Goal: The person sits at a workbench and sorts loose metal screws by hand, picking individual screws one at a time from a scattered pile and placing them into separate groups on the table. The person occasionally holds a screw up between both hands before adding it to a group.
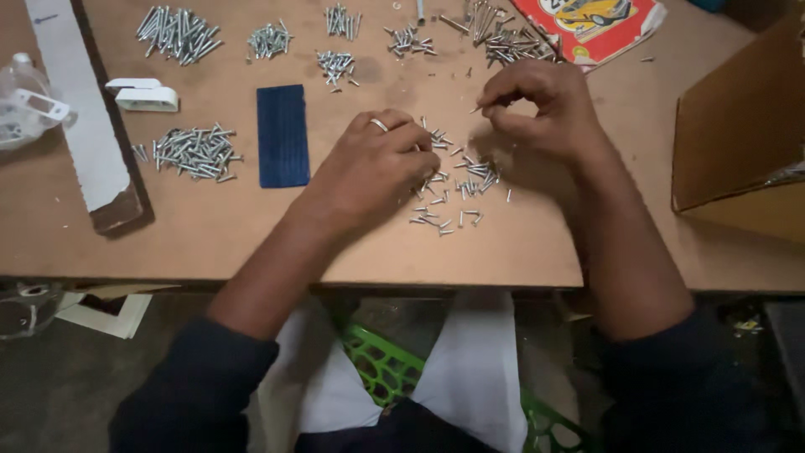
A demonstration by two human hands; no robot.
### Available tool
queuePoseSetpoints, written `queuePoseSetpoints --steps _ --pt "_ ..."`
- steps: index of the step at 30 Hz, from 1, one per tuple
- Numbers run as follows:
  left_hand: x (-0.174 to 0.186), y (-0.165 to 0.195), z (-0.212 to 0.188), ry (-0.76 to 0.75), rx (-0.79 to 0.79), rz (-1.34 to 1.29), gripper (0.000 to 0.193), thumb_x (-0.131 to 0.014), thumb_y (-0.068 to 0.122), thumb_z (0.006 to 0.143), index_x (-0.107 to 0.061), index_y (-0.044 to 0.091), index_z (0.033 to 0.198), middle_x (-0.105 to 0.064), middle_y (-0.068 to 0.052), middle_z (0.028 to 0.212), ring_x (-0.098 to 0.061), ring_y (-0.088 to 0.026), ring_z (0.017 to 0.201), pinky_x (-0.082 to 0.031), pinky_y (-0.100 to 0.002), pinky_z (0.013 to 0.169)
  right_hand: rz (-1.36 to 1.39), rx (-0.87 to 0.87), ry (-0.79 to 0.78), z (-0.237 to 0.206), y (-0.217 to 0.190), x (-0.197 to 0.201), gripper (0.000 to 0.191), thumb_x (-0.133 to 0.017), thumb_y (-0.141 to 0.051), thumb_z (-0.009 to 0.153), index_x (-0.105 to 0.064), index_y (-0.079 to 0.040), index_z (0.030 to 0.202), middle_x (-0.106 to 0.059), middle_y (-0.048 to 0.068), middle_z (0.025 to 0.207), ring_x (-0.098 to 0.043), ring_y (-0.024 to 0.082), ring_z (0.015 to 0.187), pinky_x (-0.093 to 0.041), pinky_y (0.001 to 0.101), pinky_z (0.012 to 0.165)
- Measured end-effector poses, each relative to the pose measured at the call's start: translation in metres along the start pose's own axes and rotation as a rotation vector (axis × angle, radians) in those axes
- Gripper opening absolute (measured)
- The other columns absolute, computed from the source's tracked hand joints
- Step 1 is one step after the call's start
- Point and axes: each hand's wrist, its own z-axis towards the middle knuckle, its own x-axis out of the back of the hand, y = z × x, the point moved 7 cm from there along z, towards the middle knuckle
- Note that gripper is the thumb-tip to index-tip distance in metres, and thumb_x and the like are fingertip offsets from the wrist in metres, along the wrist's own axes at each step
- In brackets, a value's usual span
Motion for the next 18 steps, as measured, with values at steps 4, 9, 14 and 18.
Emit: queuePoseSetpoints --steps 4,9,14,18 --pt "-0.005 0.001 0.008 -0.069 -0.035 0.088 0.016 -0.073 0.013 0.081 -0.078 0.015 0.097 -0.070 -0.003 0.110 -0.059 -0.026 0.120 -0.043 -0.046 0.104 0.010 -0.002 -0.104 0.000 0.006 -0.008 0.016 -0.070 0.002 0.091 -0.073 0.001 0.106 -0.073 0.008 0.105 -0.071 0.013 0.099 -0.057 0.0278 0.089" --pt "-0.012 -0.001 0.017 -0.153 -0.041 0.087 0.016 -0.074 0.014 0.079 -0.077 0.012 0.094 -0.070 -0.004 0.109 -0.061 -0.026 0.118 -0.043 -0.045 0.102 -0.051 -0.114 -0.151 0.000 0.013 -0.019 0.016 -0.071 -0.001 0.089 -0.075 -0.001 0.104 -0.075 0.005 0.099 -0.071 0.012 0.092 -0.056 0.0272 0.083" --pt "-0.014 -0.007 0.025 -0.104 0.047 -0.162 0.013 -0.072 0.017 0.092 -0.075 0.007 0.098 -0.069 -0.008 0.107 -0.061 -0.030 0.113 -0.047 -0.044 0.096 0.062 -0.189 -0.124 0.000 0.015 -0.016 0.016 -0.073 -0.006 0.092 -0.075 -0.002 0.108 -0.076 0.004 0.100 -0.071 0.010 0.093 -0.056 0.0266 0.086" --pt "-0.012 -0.020 0.026 0.020 0.163 -0.343 0.012 -0.068 0.012 0.099 -0.070 0.002 0.105 -0.069 -0.012 0.108 -0.063 -0.034 0.109 -0.051 -0.043 0.094 0.027 -0.218 -0.099 0.000 0.016 -0.014 0.014 -0.076 -0.005 0.091 -0.077 -0.002 0.105 -0.077 0.004 0.095 -0.069 0.010 0.088 -0.054 0.0269 0.082"
